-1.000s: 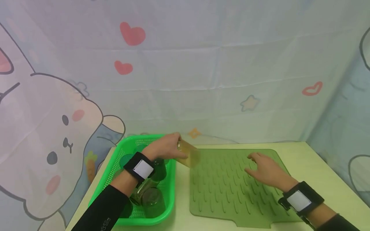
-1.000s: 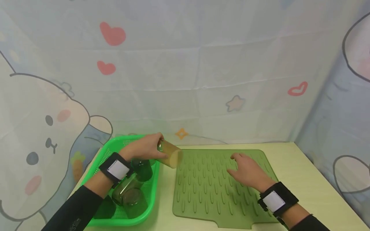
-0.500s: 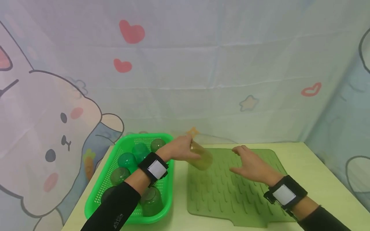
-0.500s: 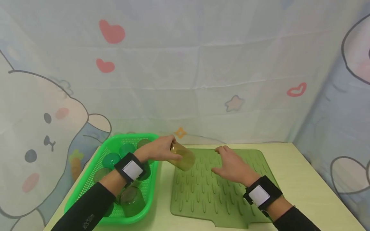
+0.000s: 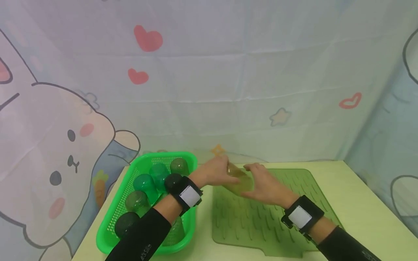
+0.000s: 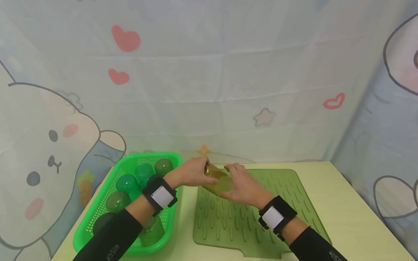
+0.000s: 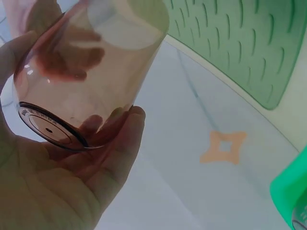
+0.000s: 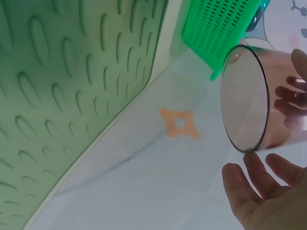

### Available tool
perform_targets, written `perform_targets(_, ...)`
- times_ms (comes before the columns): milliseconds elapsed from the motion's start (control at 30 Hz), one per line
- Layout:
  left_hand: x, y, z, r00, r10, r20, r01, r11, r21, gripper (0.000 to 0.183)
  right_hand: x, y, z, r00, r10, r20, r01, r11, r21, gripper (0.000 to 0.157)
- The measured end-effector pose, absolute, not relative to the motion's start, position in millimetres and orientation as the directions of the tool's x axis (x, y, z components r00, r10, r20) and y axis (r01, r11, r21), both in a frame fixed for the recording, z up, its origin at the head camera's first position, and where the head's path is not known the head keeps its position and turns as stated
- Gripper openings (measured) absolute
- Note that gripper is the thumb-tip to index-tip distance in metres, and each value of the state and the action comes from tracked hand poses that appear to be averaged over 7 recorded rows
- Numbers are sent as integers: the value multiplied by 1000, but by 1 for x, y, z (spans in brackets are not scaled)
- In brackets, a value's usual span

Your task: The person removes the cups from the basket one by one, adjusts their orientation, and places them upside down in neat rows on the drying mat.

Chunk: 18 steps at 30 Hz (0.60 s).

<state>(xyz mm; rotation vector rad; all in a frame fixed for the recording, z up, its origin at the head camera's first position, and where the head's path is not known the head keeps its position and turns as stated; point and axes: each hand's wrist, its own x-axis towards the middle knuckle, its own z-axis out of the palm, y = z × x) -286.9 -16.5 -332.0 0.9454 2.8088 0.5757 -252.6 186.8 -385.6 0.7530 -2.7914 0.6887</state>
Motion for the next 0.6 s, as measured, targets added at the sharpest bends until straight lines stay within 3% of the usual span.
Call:
perform_targets(367, -282, -14, -336, -836, 548, -9, 459, 709, 535, 61, -258, 178, -395, -817, -460, 349, -573, 718, -395, 82)
perform_targets(600, -287, -22, -346, -843, 536, -47, 386, 663, 642, 62, -264, 179, -397, -771, -510, 380, -629, 700, -337, 77)
